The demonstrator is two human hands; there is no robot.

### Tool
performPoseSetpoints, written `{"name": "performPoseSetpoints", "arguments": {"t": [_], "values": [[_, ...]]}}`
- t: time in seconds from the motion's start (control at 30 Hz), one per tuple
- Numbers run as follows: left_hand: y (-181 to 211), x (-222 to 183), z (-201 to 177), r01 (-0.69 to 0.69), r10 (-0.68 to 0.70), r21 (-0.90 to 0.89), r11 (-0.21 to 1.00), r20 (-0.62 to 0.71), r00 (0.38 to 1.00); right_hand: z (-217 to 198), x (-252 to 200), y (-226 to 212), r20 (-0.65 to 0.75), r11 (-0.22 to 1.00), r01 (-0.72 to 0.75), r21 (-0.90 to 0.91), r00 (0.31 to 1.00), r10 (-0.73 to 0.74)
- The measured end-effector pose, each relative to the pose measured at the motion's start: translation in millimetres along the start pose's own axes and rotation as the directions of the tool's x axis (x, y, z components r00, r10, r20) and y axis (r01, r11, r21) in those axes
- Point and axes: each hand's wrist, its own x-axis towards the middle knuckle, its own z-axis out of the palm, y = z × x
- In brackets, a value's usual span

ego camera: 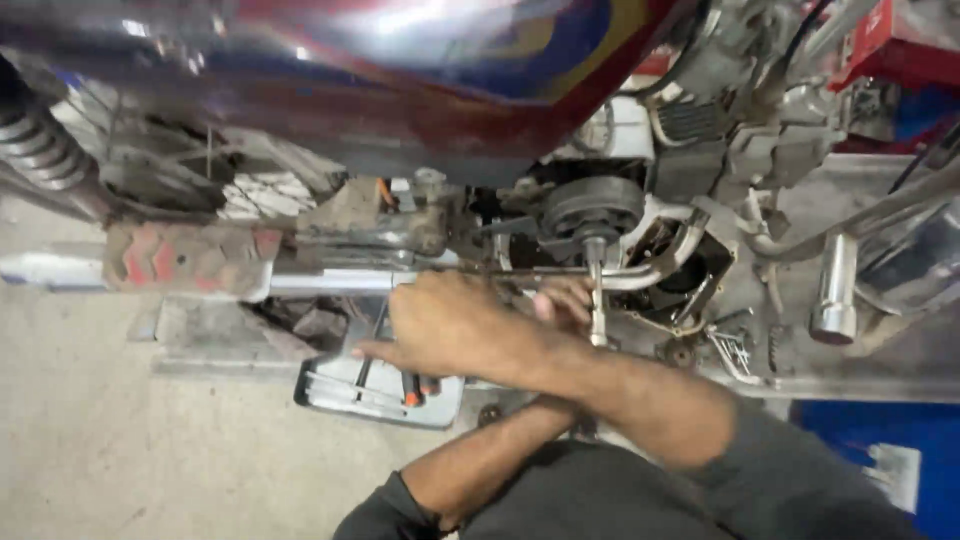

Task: The person uses a T-handle socket wrench to loosen and remove bolts from a motorcycle engine component, then uses a hammer and a cloth to further disassemble and clean parts.

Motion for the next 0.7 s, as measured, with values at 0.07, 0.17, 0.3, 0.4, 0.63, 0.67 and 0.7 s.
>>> {"name": "performPoseSetpoints", "arguments": {"t": [0.07, 0.17, 0.3, 0.4, 0.63, 0.67, 0.7], "values": [[-9.8, -16.0, 3.4, 0.099, -0.125, -0.12, 0.988, -0.234, 0.964, 37.2, 31.7, 13.7, -0.078, 0.985, -0.014, -0.171, 0.997, 0.0], [-24.8, -30.1, 23.9, 0.206, -0.35, -0.33, 0.921, -0.47, 0.811, 57.2, 8.6, 28.9, -0.198, 0.944, 0.062, -0.325, 0.971, -0.132], [10.1, -28.3, 24.7, 0.288, -0.411, -0.317, 0.904, -0.454, 0.791, 36.3, -72.7, 71.2, -0.58, 0.965, 0.104, 0.241, 0.812, 0.057], [42.7, -31.6, 43.1, 0.363, -0.468, -0.304, 0.881, -0.45, 0.76, 49.4, -85.2, 139.4, -0.911, 0.939, -0.035, 0.342, 0.233, 0.34], [125.8, -41.9, 49.0, 0.538, -0.53, -0.129, 0.833, -0.464, 0.709, 60.1, -79.7, 153.7, -0.463, 0.514, 0.118, 0.849, 0.634, 0.619], [137.8, -43.2, 44.6, 0.531, -0.498, -0.083, 0.843, -0.496, 0.712, 58.3, -80.7, 149.3, -0.419, 0.432, 0.142, 0.891, 0.625, 0.659], [134.2, -43.6, 41.4, 0.526, -0.491, -0.084, 0.846, -0.504, 0.711, 61.0, -75.2, 157.4, -0.416, 0.431, 0.14, 0.891, 0.633, 0.653]]}}
